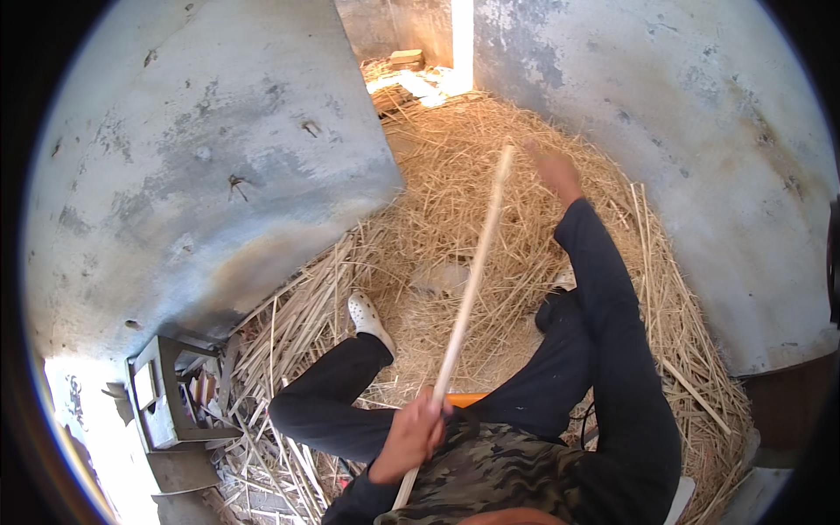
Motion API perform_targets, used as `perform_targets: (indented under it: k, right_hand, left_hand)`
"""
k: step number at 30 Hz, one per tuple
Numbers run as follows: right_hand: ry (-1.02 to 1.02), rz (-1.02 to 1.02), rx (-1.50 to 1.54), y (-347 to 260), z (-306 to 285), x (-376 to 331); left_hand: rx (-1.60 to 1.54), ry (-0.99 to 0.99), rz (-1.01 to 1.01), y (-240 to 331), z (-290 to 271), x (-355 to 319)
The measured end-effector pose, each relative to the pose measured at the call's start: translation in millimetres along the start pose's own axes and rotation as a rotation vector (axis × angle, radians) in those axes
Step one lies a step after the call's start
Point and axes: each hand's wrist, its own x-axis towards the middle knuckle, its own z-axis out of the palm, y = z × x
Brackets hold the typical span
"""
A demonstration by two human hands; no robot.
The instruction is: The person sits on a straw-covered floor and uses a green utility knife to shave a long, thin wooden stick. They hold the stick with their left hand and repeatedly scrape the blade along its length to remove the outer layer, producing wood shavings.
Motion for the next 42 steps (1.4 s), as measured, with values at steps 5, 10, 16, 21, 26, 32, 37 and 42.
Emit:
perform_targets:
  k: [5, 10, 16, 21, 26, 32, 37, 42]
  right_hand:
    - [0.27, -0.234, 0.03, 31.7, -36.0, 2.8]
    - [-0.097, -0.49, 0.105, -71.2, -23.5, -51.1]
    - [-0.153, -0.963, 0.213, -123.9, -29.5, -156.4]
    - [-0.12, -0.816, 0.165, -113.0, -16.5, -132.2]
    - [-0.238, -0.696, 0.061, -102.2, -20.4, -114.9]
    - [-0.231, -0.944, 0.016, -123.3, -19.0, -163.6]
    - [-0.067, -0.772, 0.055, -108.1, -10.5, -116.3]
    - [0.086, -0.659, 0.066, -84.9, -25.6, -74.0]
  left_hand:
    - [0.065, 0.239, -0.015, -28.1, -31.4, -10.1]
    - [0.143, 0.209, 0.224, 18.4, -21.6, 47.7]
    - [0.155, 0.264, 0.3, 43.1, -12.8, 62.0]
    - [0.121, 0.213, 0.257, 33.2, 0.1, 46.3]
    - [0.117, 0.172, 0.228, 27.2, -2.0, 41.3]
    - [0.39, 0.349, 0.324, 22.2, -7.7, 35.8]
    - [0.466, 0.357, 0.352, 28.5, 1.6, 36.9]
    - [0.477, 0.277, 0.27, 23.7, 9.2, 29.0]
